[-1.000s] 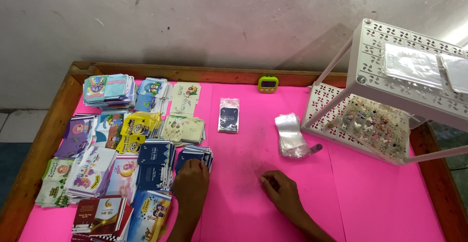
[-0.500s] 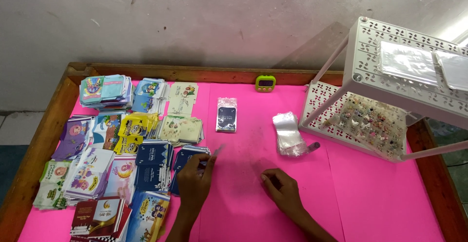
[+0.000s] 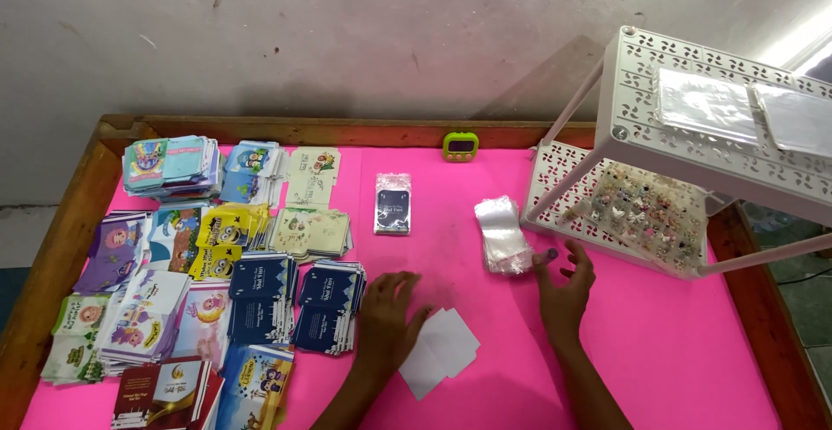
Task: Packaging individual cards into small plastic sleeves by inserting them and folding the top of the sleeve.
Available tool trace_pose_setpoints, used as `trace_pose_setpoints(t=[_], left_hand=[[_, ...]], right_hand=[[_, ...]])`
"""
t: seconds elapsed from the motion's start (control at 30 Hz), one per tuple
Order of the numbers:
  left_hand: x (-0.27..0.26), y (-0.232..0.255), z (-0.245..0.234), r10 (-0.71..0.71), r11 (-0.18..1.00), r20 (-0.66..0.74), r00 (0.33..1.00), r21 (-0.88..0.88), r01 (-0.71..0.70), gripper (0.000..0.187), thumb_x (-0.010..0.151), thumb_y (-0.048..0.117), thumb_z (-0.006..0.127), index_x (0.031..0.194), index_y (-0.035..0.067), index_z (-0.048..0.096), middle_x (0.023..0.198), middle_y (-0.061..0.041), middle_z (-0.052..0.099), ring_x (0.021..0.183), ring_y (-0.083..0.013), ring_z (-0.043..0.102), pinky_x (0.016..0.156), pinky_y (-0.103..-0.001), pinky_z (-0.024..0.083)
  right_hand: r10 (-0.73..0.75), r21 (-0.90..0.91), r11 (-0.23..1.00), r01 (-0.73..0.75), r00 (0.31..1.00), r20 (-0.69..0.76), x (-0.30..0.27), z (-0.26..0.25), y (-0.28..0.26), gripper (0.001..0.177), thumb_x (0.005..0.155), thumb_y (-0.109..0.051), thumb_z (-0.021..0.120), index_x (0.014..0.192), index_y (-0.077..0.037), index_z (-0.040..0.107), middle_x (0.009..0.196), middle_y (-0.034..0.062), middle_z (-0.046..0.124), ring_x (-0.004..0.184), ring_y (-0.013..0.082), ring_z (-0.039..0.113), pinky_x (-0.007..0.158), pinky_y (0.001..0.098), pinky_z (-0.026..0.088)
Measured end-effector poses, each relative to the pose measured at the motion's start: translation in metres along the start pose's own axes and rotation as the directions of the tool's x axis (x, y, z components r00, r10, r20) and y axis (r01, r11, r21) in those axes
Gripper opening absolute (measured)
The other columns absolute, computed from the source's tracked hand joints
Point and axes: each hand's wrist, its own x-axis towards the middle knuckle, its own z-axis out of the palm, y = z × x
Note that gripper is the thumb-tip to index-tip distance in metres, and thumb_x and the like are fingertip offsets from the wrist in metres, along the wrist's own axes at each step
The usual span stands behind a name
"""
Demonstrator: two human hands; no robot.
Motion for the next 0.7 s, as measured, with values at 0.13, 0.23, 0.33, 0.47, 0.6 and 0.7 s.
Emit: trace_pose_setpoints(t=[0.13, 0.23, 0.33, 0.47, 0.6, 0.7], left_hand=[[-0.024, 0.025, 0.012, 0.025, 0.999, 0.129, 0.991, 0.02, -0.028, 0.035, 0.094, 0.039, 0.074, 0.119, 0.014, 0.07, 0.127, -0.008, 0.068, 0.128, -0.0347, 0.052, 0.097, -0.049, 0.049], [-0.054, 0.05, 0.02, 0.095, 0.988, 0.107, 0.99, 0.109, -0.107, 0.039, 0.096, 0.04, 0.073, 0.117, 0.007, 0.07, 0.127, -0.015, 0.066, 0.128, -0.0402, 0.051, 0.093, -0.051, 0.051], [-0.084, 0.054, 0.041, 0.116, 0.957, 0.207, 0.972, 0.238, -0.165, 0.067, 0.102, 0.059, 0.06, 0.134, 0.0, 0.061, 0.142, -0.022, 0.058, 0.139, -0.0416, 0.047, 0.102, -0.052, 0.045], [-0.072, 0.04, 0.044, 0.183, 0.978, 0.31, 0.933, 0.045, -0.206, 0.059, 0.098, 0.025, 0.053, 0.151, 0.002, 0.048, 0.16, -0.017, 0.045, 0.149, -0.0425, 0.033, 0.114, -0.053, 0.034], [-0.04, 0.015, 0.032, 0.235, 0.972, 0.59, 0.773, -0.137, -0.191, 0.074, 0.078, -0.008, 0.054, 0.15, 0.01, 0.047, 0.167, -0.011, 0.032, 0.156, -0.0393, 0.014, 0.122, -0.057, 0.016], [-0.032, 0.02, 0.018, 0.173, 0.985, 0.52, 0.837, -0.115, -0.131, 0.057, 0.089, -0.002, 0.052, 0.146, 0.004, 0.052, 0.16, -0.019, 0.042, 0.153, -0.0391, 0.024, 0.121, -0.056, 0.024]], right_hand=[[-0.034, -0.011, 0.999, 0.034, 0.999, 0.007, 0.011, 0.003, 0.025, 0.041, 0.097, -0.037, 0.065, 0.135, -0.022, 0.064, 0.14, 0.0071, 0.056, 0.112, 0.0242, 0.058, 0.095, 0.0387, 0.048], [-0.103, 0.072, 0.992, 0.108, 0.992, -0.066, 0.006, 0.002, 0.027, 0.033, 0.1, -0.033, 0.066, 0.129, -0.017, 0.067, 0.128, 0.0023, 0.067, 0.114, 0.0204, 0.062, 0.097, 0.0359, 0.052], [-0.217, 0.163, 0.958, 0.236, 0.968, -0.126, -0.005, 0.0, 0.021, 0.033, 0.102, -0.027, 0.066, 0.129, -0.009, 0.064, 0.118, 0.0051, 0.068, 0.114, 0.02, 0.063, 0.102, 0.0345, 0.052], [-0.323, 0.293, 0.902, 0.316, 0.946, -0.023, -0.024, 0.002, 0.029, 0.02, 0.099, -0.011, 0.067, 0.116, -0.003, 0.061, 0.113, 0.0132, 0.07, 0.098, 0.0214, 0.067, 0.084, 0.0329, 0.06], [-0.097, 0.03, 0.995, 0.093, 0.913, 0.396, -0.045, 0.002, 0.026, 0.025, 0.091, -0.022, 0.073, 0.113, -0.011, 0.076, 0.079, 0.0052, 0.077, 0.07, 0.0144, 0.072, 0.063, 0.029, 0.063], [-0.405, -0.007, 0.866, 0.5, 0.71, 0.576, -0.053, 0.006, 0.052, 0.023, 0.093, -0.022, 0.068, 0.114, -0.015, 0.074, 0.106, 0.0044, 0.077, 0.091, 0.0188, 0.075, 0.075, 0.0313, 0.061]])
